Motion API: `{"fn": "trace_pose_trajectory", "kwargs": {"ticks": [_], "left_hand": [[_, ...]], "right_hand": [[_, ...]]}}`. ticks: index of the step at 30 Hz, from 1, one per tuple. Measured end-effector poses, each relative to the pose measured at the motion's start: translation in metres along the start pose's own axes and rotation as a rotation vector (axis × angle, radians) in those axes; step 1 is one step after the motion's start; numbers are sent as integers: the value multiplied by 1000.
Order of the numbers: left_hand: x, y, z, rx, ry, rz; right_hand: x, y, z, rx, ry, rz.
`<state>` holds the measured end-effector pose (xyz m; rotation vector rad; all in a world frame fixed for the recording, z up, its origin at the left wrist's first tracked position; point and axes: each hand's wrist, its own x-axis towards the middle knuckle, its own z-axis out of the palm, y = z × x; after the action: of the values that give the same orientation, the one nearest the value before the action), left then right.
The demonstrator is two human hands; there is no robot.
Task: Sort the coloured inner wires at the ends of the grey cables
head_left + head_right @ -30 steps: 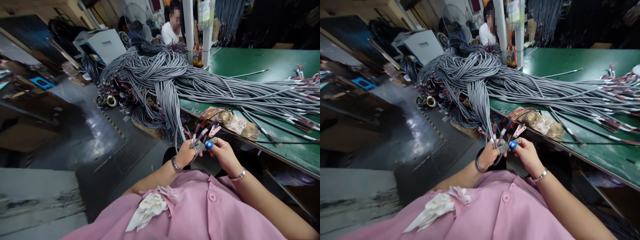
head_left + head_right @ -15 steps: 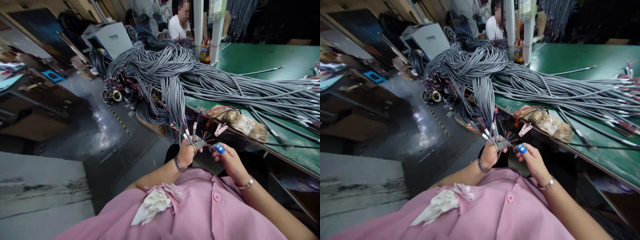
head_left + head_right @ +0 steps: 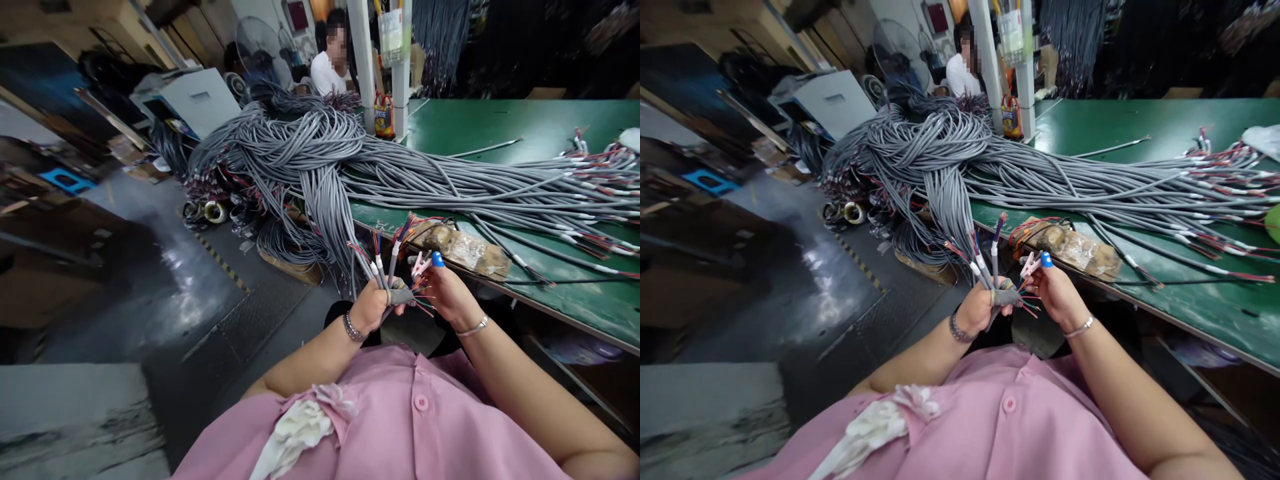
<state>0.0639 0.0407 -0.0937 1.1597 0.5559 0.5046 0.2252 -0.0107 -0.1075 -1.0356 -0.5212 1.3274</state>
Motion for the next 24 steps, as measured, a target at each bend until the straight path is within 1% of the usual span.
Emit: {"fn": "trace_pose_trajectory", "kwargs": {"ticks": [6,12,17,22,24], "left_hand": [[7,-2,-3,-13,0,0],[8,-4,-6,25,4,-46],[8,-5,-6,29,13,-77],[9,-4,-5,23,20,-76],[9,-4,-5,16,25,-73]], "right_hand": [[3,4,6,56,34,14],[10,10,11,249,139,-36],[12,14,11,387,114,-46],[10,15,11,396,128,-18],[9,15,9,393,114,-4]]}}
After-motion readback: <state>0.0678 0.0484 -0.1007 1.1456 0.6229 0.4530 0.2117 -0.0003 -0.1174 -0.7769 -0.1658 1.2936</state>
